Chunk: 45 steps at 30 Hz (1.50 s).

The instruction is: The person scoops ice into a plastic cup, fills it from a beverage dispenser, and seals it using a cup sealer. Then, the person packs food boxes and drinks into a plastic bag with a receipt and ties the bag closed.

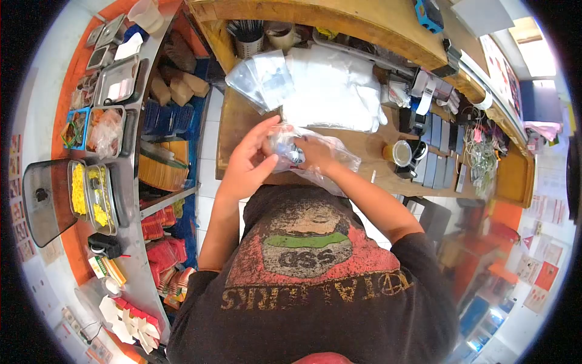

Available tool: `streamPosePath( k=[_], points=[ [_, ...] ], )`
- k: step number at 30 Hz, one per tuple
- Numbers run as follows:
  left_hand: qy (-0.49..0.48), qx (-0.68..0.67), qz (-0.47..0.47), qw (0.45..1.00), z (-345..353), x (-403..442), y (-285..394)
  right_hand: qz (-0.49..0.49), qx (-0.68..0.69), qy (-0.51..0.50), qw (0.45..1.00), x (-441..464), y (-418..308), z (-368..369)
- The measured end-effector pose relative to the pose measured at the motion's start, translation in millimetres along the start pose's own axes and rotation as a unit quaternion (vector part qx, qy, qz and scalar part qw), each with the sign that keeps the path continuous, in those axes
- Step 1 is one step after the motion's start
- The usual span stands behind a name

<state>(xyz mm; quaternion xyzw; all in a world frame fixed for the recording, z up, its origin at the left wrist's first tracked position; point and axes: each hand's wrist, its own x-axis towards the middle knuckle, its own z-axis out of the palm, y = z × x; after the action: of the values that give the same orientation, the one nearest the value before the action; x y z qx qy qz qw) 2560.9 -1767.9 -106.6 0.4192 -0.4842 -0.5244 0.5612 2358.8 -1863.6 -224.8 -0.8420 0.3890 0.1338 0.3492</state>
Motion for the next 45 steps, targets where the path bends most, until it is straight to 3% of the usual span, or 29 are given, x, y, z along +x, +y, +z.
streamPosePath(
  k=[2,5,7,9,11,13,15,17,19,20,22,23,25,31,41,45],
  points=[
    [0.004,-0.033,-0.011,0.999,-11,-5,-2,0.011,0.147,-0.007,0.989,2,17,14],
    [-0.016,-0.096,-0.054,0.994,-12,-5,-5,0.041,0.099,-0.056,0.993,-24,-8,-45],
    [-0.049,0.082,0.032,0.995,6,5,4,0.06,0.066,-0.021,0.996,-48,-16,-62],
    [-0.09,0.086,-0.095,0.988,27,10,4,0.071,0.05,0.007,0.996,-71,-15,-89],
    [-0.13,0.174,-0.089,0.972,28,11,-7,-0.116,0.298,-0.118,0.94,-80,6,-134],
    [-0.172,0.101,-0.107,0.974,15,10,3,-0.047,0.462,-0.048,0.884,-85,18,-175],
    [-0.211,0.027,-0.131,0.968,8,5,8,0.003,0.436,0.165,0.885,-50,91,-176],
    [-0.196,-0.055,-0.075,0.976,6,4,10,0.118,0.229,0.358,0.897,0,183,-149],
    [-0.202,-0.04,-0.043,0.978,9,11,17,0.178,0.075,0.326,0.925,27,221,-146],
    [-0.209,-0.016,-0.017,0.978,9,13,20,0.176,0.076,0.327,0.926,45,241,-134],
    [-0.215,0.032,0.007,0.976,8,14,21,0.028,-0.036,0.498,0.866,71,254,-123],
    [-0.212,0.032,0.005,0.977,7,15,20,0.026,-0.035,0.496,0.867,72,251,-126],
    [-0.203,0.044,0.009,0.978,7,15,19,0.211,-0.069,0.347,0.911,69,244,-128],
    [-0.176,0.038,0.007,0.984,12,15,17,0.086,-0.046,0.442,0.891,77,268,-120],
    [-0.174,0.043,0.018,0.984,15,8,15,0.008,-0.029,0.53,0.848,31,234,-156],
    [-0.178,0.042,0.026,0.983,17,3,16,0.03,0.064,0.554,0.83,7,221,-166]
  ],
)
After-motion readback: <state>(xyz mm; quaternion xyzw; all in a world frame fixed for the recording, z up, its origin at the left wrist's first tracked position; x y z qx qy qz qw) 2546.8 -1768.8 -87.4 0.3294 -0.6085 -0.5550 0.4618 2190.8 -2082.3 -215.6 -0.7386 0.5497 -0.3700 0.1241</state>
